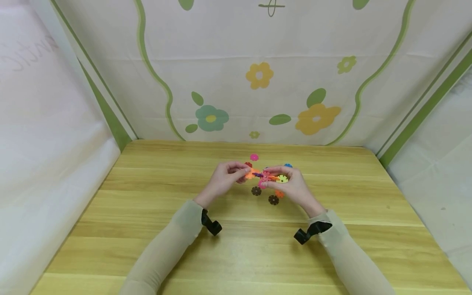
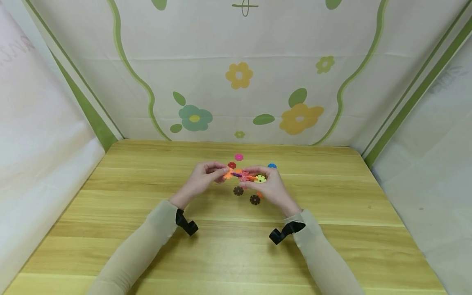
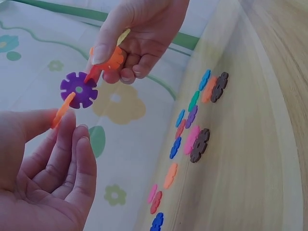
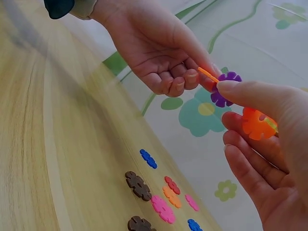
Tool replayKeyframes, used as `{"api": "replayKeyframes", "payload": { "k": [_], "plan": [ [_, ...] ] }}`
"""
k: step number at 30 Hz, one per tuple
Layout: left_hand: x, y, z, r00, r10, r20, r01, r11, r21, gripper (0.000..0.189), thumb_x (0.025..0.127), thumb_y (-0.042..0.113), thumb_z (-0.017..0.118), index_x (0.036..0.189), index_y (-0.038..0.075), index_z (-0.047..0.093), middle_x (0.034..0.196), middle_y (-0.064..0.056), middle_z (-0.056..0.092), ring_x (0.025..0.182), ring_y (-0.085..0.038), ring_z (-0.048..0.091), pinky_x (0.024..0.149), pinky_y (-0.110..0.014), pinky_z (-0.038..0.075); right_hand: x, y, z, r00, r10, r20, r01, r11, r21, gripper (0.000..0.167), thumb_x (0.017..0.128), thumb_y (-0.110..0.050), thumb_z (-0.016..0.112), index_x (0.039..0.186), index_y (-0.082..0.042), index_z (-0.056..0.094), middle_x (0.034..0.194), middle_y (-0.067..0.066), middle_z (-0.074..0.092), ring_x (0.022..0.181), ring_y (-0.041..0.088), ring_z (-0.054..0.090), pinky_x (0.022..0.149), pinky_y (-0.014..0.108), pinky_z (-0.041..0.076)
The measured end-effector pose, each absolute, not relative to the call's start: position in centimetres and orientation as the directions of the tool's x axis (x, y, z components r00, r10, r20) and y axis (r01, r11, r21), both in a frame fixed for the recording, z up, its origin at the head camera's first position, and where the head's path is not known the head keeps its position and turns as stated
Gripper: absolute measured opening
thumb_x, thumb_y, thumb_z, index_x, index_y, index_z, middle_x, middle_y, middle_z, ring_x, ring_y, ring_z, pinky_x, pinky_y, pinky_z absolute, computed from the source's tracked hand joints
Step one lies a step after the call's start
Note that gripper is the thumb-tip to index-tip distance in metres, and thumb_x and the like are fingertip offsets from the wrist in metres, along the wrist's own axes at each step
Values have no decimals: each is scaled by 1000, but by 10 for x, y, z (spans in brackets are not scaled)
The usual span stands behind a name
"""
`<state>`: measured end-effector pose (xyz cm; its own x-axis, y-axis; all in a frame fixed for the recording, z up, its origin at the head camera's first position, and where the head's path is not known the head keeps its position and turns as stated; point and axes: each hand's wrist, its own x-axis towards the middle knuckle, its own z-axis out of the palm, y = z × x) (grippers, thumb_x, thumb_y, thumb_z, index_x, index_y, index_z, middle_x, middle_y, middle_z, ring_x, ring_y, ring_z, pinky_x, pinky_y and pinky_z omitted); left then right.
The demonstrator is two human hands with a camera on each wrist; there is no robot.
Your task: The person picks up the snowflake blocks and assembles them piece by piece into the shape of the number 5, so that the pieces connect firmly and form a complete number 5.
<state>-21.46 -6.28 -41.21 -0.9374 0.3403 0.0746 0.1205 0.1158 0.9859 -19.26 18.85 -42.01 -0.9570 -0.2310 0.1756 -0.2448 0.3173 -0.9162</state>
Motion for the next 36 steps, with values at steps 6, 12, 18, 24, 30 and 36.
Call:
{"api": "replayKeyframes", "payload": {
  "k": [6,12,18,24,30,36],
  "plan": [
    [-220,-68,-412,-945,315,94,128,89,988,37,104,34,62,116,1,72,97,-17,72,96,-44,66,87,-49,57,-193,191,-419,-968,-178,175,-224,314,-923,45,84,-24,87,125,-13,73,116,5,71,119,23,55,100,50,40],
    [-234,-77,-418,-958,277,72,113,138,984,39,103,35,63,122,1,70,107,-18,72,106,-42,66,92,-46,55,-194,196,-416,-973,-142,180,-217,309,-926,45,82,-29,88,122,-13,74,118,4,70,118,22,56,96,46,43],
    [-252,-84,-434,-964,259,53,148,363,920,35,98,26,73,123,3,71,111,-4,71,103,-25,65,89,-41,54,-195,199,-417,-971,-140,191,-227,310,-923,46,82,-31,89,121,-13,74,119,3,71,119,22,56,96,47,43],
    [-264,-87,-447,-958,285,-42,108,492,864,44,88,20,83,126,1,69,116,-9,69,103,-22,63,90,-38,53,-194,199,-417,-973,-141,185,-221,309,-925,46,82,-33,89,122,-14,74,119,3,71,120,23,55,97,48,42],
    [-270,-85,-451,-955,288,-65,104,535,838,42,86,15,84,123,0,71,113,-9,70,100,-22,64,90,-36,53,-194,199,-417,-973,-142,183,-220,316,-923,46,81,-34,89,121,-15,75,118,2,71,121,23,55,98,49,42],
    [-273,-82,-451,-960,270,-79,91,563,821,32,86,11,84,114,2,74,102,-7,68,93,-21,62,84,-35,53,-194,199,-417,-971,-146,189,-227,312,-923,45,82,-33,89,121,-15,75,117,3,71,120,23,56,99,50,40]
  ]
}}
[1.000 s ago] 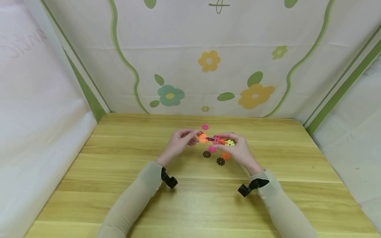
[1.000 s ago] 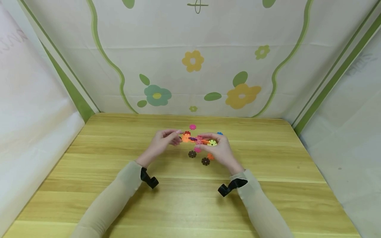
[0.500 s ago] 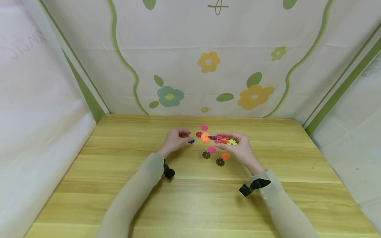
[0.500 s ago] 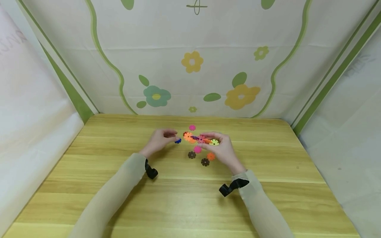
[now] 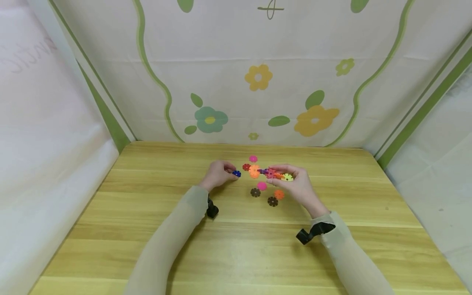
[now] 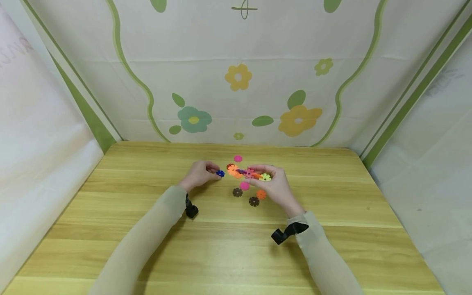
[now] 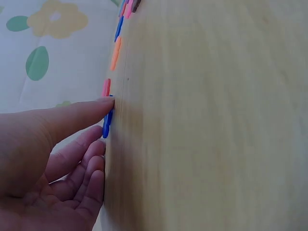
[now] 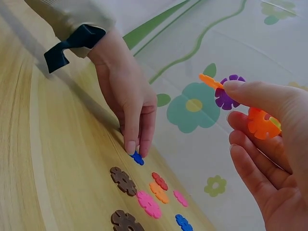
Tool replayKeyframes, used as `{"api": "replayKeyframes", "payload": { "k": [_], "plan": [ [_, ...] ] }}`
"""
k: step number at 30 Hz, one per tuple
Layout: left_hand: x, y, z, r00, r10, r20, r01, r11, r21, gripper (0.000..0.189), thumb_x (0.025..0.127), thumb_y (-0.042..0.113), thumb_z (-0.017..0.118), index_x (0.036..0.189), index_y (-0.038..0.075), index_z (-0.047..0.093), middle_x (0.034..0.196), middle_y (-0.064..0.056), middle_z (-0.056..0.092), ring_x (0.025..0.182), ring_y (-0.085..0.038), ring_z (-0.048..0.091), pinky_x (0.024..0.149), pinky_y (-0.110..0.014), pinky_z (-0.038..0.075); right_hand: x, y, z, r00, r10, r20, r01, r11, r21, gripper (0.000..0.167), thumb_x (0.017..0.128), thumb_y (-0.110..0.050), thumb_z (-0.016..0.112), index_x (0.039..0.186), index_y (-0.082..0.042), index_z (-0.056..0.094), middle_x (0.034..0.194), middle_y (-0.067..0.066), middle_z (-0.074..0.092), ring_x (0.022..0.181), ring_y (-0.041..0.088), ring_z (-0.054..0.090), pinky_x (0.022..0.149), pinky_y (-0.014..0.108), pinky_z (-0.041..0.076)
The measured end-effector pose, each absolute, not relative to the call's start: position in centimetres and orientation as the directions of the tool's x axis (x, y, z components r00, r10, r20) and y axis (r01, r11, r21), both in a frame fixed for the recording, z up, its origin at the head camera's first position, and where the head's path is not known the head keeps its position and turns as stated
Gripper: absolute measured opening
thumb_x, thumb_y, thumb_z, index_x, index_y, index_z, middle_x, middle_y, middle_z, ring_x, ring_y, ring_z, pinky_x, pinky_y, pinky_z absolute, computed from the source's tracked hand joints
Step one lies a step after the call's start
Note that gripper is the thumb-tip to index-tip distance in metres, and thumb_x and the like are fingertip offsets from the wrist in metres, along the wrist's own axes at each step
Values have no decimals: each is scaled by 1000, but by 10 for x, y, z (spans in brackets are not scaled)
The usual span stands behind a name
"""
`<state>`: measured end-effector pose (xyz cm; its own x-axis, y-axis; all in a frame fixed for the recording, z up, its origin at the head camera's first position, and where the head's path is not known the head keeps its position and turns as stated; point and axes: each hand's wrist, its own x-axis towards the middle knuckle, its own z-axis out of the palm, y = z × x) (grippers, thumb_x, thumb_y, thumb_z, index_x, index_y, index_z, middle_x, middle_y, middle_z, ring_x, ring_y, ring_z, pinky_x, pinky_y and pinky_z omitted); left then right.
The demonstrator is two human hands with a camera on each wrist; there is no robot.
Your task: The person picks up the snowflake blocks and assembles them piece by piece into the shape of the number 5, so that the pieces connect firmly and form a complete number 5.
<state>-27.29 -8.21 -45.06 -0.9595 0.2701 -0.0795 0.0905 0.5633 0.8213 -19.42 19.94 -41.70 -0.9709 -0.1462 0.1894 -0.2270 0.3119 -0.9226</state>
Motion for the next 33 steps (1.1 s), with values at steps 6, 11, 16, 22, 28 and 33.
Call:
{"api": "replayKeyframes", "payload": {
  "k": [6,11,16,22,28,33],
  "plan": [
    [-274,-80,-452,-960,268,-83,94,587,804,30,85,13,85,110,3,73,99,-6,67,90,-21,61,80,-34,52,-193,199,-417,-970,-150,192,-230,307,-923,44,82,-31,88,121,-13,75,119,4,71,119,23,56,99,50,40],
    [-274,-81,-454,-963,263,-60,100,556,825,28,85,10,84,107,4,68,100,-8,66,92,-22,62,83,-36,53,-192,198,-417,-970,-147,196,-234,314,-920,46,81,-34,89,121,-15,75,119,1,71,120,22,56,102,51,38],
    [-273,-85,-457,-970,241,-20,110,514,851,21,89,11,81,108,6,72,99,-6,69,93,-22,64,83,-37,55,-193,199,-419,-970,-143,196,-232,307,-923,46,81,-35,89,121,-16,75,119,1,71,121,22,55,101,51,40],
    [-262,-86,-449,-978,207,-4,93,459,883,21,89,19,83,107,10,77,99,-2,71,92,-20,66,82,-36,55,-195,200,-420,-972,-135,194,-226,297,-928,44,83,-31,88,121,-13,75,121,3,70,118,23,57,88,38,52],
    [-248,-83,-438,-974,225,24,113,388,915,17,87,20,84,97,11,75,91,-1,72,85,-19,68,76,-35,56,-196,200,-420,-975,-130,180,-211,290,-934,45,83,-29,88,122,-12,74,121,5,70,119,22,56,80,31,55],
    [-234,-79,-428,-968,242,65,144,325,935,14,86,19,85,92,11,74,88,-1,73,85,-25,70,74,-35,57,-196,200,-421,-975,-123,183,-212,290,-933,44,84,-29,88,122,-12,74,120,6,70,119,23,55,76,31,56]
  ]
}}
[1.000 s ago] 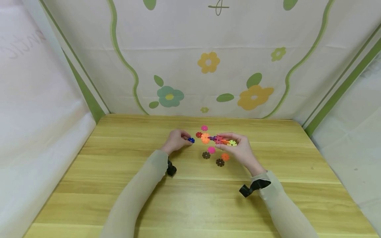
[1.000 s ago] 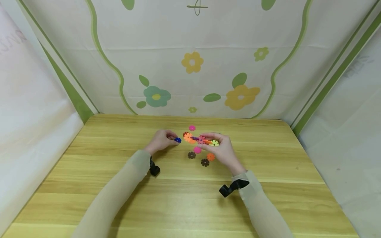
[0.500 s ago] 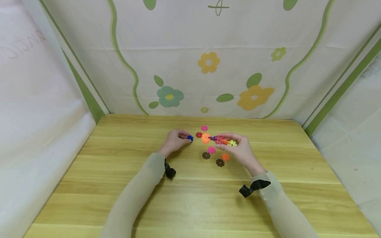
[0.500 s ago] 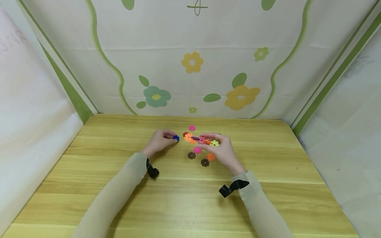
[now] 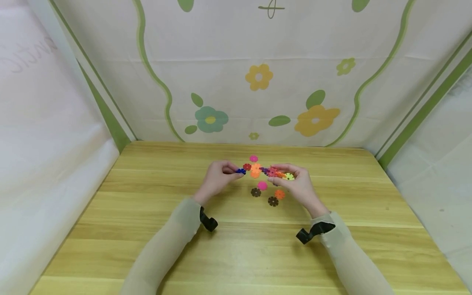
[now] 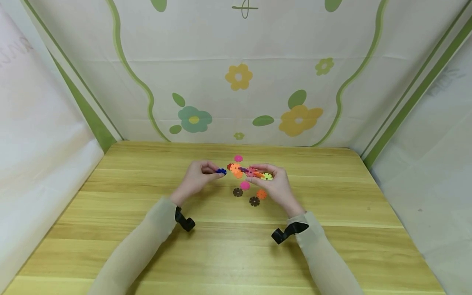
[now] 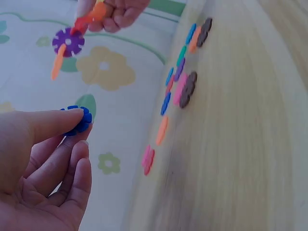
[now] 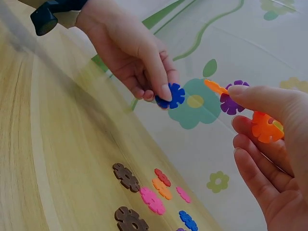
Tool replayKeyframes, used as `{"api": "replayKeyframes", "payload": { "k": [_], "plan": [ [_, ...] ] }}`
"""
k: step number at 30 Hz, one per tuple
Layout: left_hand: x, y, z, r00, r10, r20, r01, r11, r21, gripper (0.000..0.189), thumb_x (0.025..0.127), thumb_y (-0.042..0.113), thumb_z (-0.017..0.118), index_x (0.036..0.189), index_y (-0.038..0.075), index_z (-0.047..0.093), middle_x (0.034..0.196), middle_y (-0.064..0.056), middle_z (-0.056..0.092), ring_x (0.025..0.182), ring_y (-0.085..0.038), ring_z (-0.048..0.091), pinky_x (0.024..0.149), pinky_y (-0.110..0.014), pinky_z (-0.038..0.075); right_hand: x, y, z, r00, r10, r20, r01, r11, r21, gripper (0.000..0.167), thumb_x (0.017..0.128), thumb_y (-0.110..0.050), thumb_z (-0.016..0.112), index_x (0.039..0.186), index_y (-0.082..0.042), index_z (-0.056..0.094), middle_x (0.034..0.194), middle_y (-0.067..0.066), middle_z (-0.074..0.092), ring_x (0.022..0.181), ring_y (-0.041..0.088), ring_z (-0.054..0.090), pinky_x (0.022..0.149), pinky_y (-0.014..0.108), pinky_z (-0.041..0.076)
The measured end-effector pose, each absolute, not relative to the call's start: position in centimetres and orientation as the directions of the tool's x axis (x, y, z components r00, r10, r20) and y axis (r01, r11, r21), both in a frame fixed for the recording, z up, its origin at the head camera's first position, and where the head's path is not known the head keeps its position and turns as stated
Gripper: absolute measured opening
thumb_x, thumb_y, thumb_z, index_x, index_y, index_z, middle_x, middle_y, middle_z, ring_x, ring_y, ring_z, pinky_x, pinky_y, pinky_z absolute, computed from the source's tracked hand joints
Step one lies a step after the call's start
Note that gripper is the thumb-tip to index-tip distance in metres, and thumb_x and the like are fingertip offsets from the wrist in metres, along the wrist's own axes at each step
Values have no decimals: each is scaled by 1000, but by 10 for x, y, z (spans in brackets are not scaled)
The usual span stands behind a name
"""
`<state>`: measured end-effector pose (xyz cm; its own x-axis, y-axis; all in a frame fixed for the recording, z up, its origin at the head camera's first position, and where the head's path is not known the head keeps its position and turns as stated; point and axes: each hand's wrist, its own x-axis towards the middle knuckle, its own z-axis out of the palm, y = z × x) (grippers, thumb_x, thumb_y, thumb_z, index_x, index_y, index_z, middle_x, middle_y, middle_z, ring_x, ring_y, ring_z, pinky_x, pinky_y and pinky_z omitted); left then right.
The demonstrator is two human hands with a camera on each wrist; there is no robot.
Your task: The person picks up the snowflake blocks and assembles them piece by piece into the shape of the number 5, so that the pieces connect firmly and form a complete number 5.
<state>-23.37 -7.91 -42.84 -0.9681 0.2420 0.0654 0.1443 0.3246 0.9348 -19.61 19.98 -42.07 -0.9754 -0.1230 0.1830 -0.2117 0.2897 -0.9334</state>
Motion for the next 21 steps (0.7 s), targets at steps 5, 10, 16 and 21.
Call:
{"api": "replayKeyframes", "payload": {
  "k": [5,10,16,21],
  "plan": [
    [-223,-74,-424,-960,261,104,172,256,951,14,87,17,84,92,10,73,88,0,75,88,-30,72,76,-35,58,-196,199,-421,-974,-119,194,-221,290,-931,45,83,-30,88,121,-13,74,119,6,70,116,24,58,71,32,58],
    [-217,-68,-421,-958,253,134,192,224,955,13,88,15,83,93,10,72,89,2,76,86,-23,72,77,-35,59,-196,198,-423,-973,-120,198,-225,286,-931,46,82,-31,88,122,-12,74,119,6,69,112,25,61,74,36,60],
    [-213,-64,-419,-960,232,155,204,203,958,12,88,12,83,92,9,72,89,1,76,84,-19,71,77,-35,59,-197,198,-423,-973,-111,204,-228,304,-925,44,83,-28,88,121,-11,74,120,5,70,116,23,58,82,34,56],
    [-213,-62,-418,-959,228,170,215,191,958,11,88,10,82,91,8,72,89,0,76,84,-19,71,77,-35,59,-197,197,-422,-977,-116,177,-205,311,-928,43,86,-18,85,125,-5,71,124,10,68,118,26,57,80,31,57]
  ]
}}
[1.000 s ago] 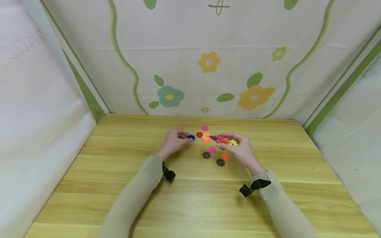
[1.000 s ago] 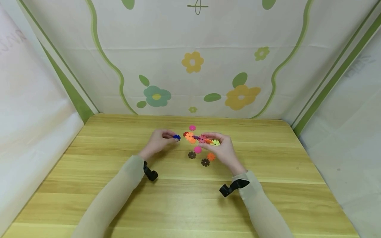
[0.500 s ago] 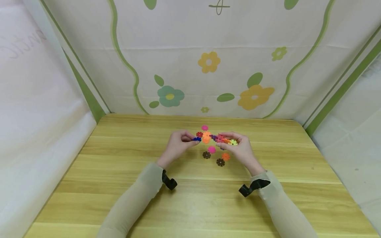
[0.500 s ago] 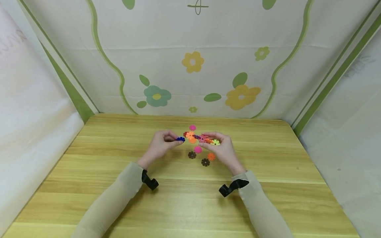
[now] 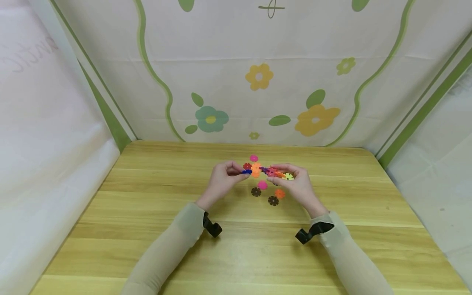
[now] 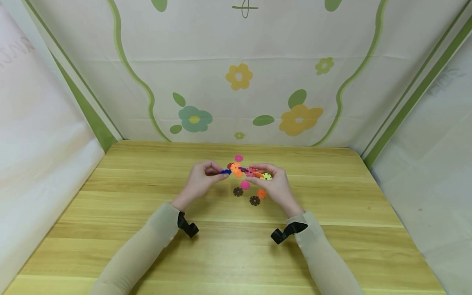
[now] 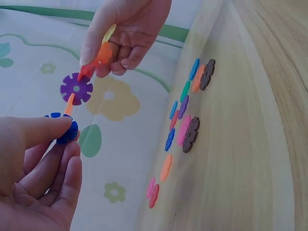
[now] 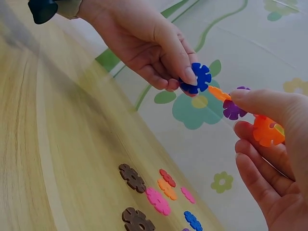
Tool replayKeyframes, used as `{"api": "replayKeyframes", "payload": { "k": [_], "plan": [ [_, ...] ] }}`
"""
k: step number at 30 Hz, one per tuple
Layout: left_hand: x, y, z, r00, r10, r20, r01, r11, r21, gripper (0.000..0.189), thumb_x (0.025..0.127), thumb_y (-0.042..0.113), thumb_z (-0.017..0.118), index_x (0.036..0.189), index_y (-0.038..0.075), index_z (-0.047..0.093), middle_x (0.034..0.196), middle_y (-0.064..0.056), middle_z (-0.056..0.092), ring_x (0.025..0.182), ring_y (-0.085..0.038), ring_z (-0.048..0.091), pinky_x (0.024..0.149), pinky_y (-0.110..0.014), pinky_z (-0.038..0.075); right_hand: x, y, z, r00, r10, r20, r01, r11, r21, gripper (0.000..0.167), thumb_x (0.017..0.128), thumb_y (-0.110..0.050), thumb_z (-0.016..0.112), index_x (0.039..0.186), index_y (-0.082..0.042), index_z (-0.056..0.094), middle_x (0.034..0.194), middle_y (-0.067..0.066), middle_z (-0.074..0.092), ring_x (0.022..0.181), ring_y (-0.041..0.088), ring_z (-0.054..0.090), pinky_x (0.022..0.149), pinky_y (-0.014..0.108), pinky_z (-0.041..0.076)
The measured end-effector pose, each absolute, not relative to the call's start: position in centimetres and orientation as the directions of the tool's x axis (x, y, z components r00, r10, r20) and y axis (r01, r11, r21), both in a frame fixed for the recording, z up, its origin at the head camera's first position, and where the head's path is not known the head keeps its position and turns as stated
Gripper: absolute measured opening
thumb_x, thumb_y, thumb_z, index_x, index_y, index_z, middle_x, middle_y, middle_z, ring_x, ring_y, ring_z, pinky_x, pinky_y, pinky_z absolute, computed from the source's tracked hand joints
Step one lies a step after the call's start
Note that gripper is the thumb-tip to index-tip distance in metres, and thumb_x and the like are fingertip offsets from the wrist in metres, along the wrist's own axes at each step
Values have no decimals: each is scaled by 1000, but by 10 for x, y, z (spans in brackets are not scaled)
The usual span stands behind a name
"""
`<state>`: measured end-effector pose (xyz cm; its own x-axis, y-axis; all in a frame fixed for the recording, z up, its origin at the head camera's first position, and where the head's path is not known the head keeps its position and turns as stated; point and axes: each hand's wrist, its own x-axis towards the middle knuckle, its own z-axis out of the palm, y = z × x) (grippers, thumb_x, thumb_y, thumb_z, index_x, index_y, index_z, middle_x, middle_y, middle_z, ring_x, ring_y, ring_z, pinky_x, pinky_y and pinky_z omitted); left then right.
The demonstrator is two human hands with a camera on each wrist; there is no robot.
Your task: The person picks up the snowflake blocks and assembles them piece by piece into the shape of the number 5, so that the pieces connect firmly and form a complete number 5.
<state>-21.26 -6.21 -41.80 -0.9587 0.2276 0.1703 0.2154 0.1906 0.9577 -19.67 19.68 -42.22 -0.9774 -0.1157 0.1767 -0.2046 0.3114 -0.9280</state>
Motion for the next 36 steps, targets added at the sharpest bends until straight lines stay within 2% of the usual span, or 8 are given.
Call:
{"api": "replayKeyframes", "payload": {
  "k": [4,10,17,23,28,30,34,36],
  "plan": [
    [-213,-60,-418,-959,219,180,221,184,958,12,87,8,82,91,8,71,89,0,75,83,-19,71,76,-34,59,-197,195,-421,-978,-117,174,-202,318,-926,43,87,-13,83,126,-2,69,125,14,67,119,28,56,77,28,57],
    [-213,-58,-419,-959,205,194,232,180,956,13,86,7,83,90,8,71,90,-1,76,82,-19,71,75,-33,59,-195,194,-421,-973,-116,198,-225,319,-921,43,85,-24,86,123,-9,72,119,7,70,116,23,58,80,30,54],
    [-212,-57,-419,-961,194,199,233,171,957,13,86,8,83,90,7,71,90,-1,76,83,-19,72,75,-34,59,-194,192,-423,-972,-96,216,-235,305,-923,45,82,-33,89,119,-13,73,115,4,71,111,23,59,68,30,56],
    [-208,-55,-414,-964,197,177,208,152,966,12,88,8,82,92,5,71,93,-4,76,85,-22,72,76,-34,60,-193,189,-423,-976,-90,198,-217,307,-927,45,82,-34,89,119,-14,73,115,3,71,112,21,58,83,39,51],
    [-212,-54,-418,-965,197,173,205,157,966,13,88,10,82,92,5,71,93,-5,76,85,-22,72,76,-35,60,-191,187,-421,-979,-88,184,-202,297,-933,45,83,-31,88,121,-11,72,115,5,71,116,21,55,86,40,50],
    [-212,-54,-419,-964,196,178,210,161,964,12,88,9,82,91,6,71,92,-4,75,85,-21,72,76,-35,60,-191,186,-422,-978,-90,186,-205,287,-936,45,83,-31,88,121,-11,72,114,5,71,117,22,54,91,44,47],
    [-212,-53,-420,-963,195,186,219,166,962,11,88,7,82,91,7,71,92,-2,75,84,-20,72,75,-34,60,-192,186,-422,-974,-109,200,-222,260,-940,43,84,-26,87,120,-9,71,108,8,72,115,23,56,99,49,39],
    [-213,-53,-420,-963,192,188,221,169,960,11,88,8,82,90,8,72,92,-1,75,84,-19,72,75,-33,60,-191,186,-421,-971,-129,200,-227,248,-942,42,85,-24,86,122,-9,71,105,9,73,112,24,58,99,47,39]
  ]
}}
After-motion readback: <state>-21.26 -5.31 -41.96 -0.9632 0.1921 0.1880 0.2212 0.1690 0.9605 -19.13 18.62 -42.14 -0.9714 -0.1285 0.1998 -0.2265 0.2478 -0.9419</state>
